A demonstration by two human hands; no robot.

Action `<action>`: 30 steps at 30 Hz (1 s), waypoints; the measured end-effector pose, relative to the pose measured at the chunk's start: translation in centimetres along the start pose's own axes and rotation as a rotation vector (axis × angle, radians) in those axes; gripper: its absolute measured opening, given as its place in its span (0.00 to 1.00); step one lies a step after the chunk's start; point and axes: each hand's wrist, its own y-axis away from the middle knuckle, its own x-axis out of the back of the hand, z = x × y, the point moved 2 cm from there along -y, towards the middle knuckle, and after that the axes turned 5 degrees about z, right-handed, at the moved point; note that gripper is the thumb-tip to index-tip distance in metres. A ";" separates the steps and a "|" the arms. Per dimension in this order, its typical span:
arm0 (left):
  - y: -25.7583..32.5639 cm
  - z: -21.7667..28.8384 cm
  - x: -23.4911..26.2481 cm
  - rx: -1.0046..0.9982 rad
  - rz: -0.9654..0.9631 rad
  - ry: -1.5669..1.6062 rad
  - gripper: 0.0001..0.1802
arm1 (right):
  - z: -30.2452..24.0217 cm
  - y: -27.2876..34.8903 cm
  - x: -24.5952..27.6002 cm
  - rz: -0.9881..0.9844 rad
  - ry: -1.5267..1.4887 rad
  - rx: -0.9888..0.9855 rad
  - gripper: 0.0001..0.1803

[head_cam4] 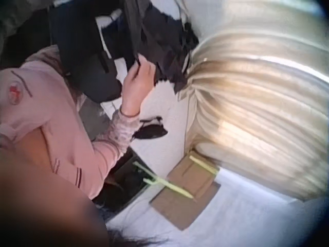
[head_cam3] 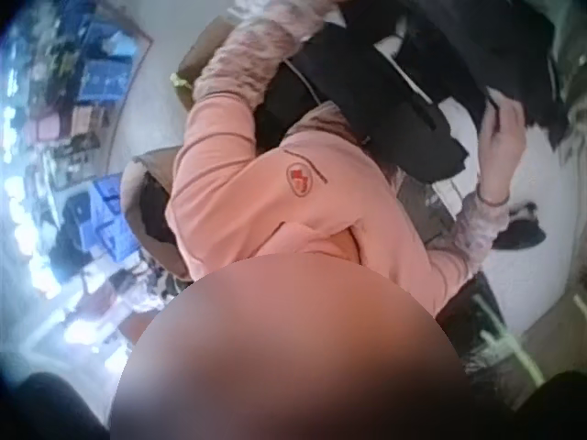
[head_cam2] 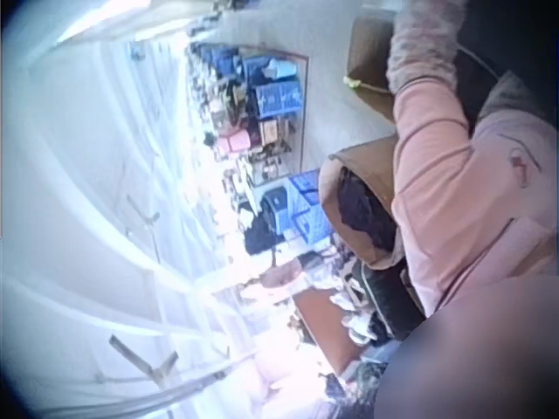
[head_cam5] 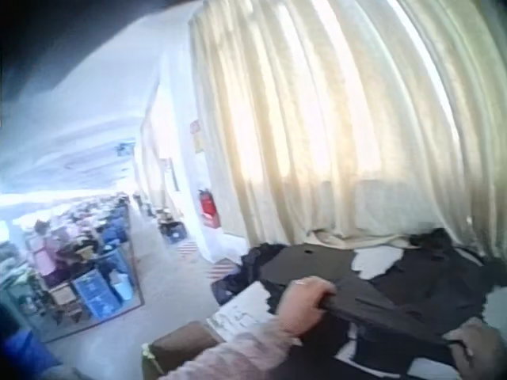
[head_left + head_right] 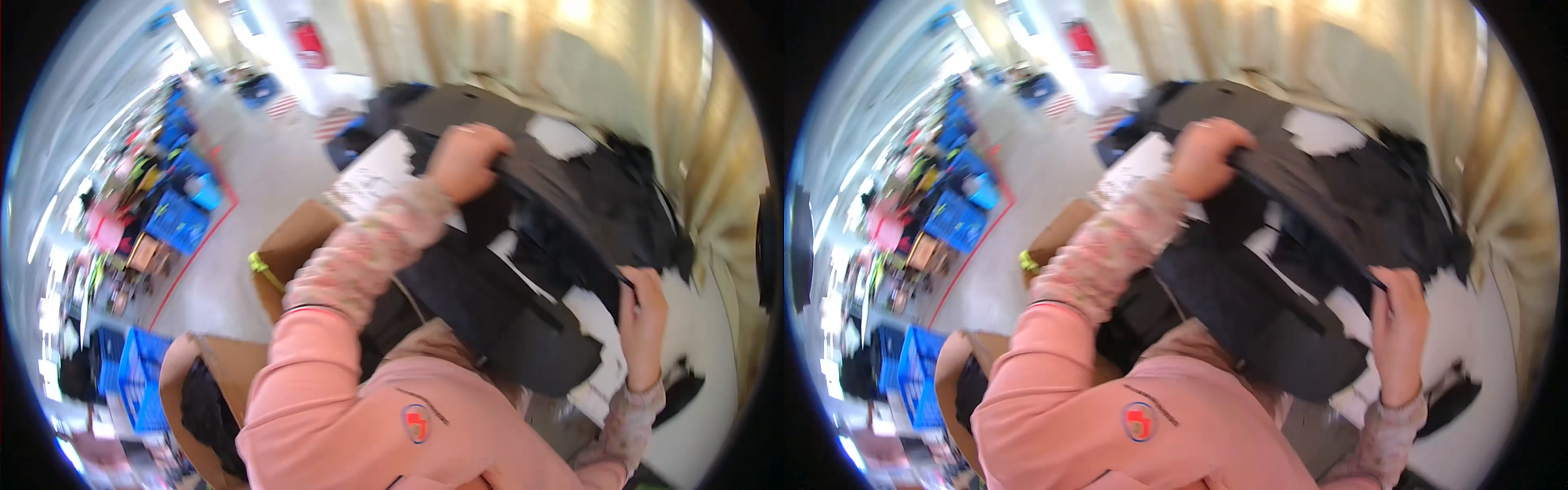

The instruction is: Sorting and stacking black fabric panels from a pile on a workbench.

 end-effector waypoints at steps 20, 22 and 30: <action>11.9 -9.7 3.8 0.691 -1.415 0.189 0.14 | 8.1 14.9 -0.1 -0.759 -0.575 -0.669 0.13; 13.5 -10.9 1.7 0.623 -1.436 0.181 0.17 | 10.9 16.5 -2.3 -0.666 -0.513 -0.733 0.13; 16.5 -11.7 -7.0 0.674 -1.525 -0.044 0.35 | 16.4 18.9 -6.3 -0.437 -0.002 -0.636 0.13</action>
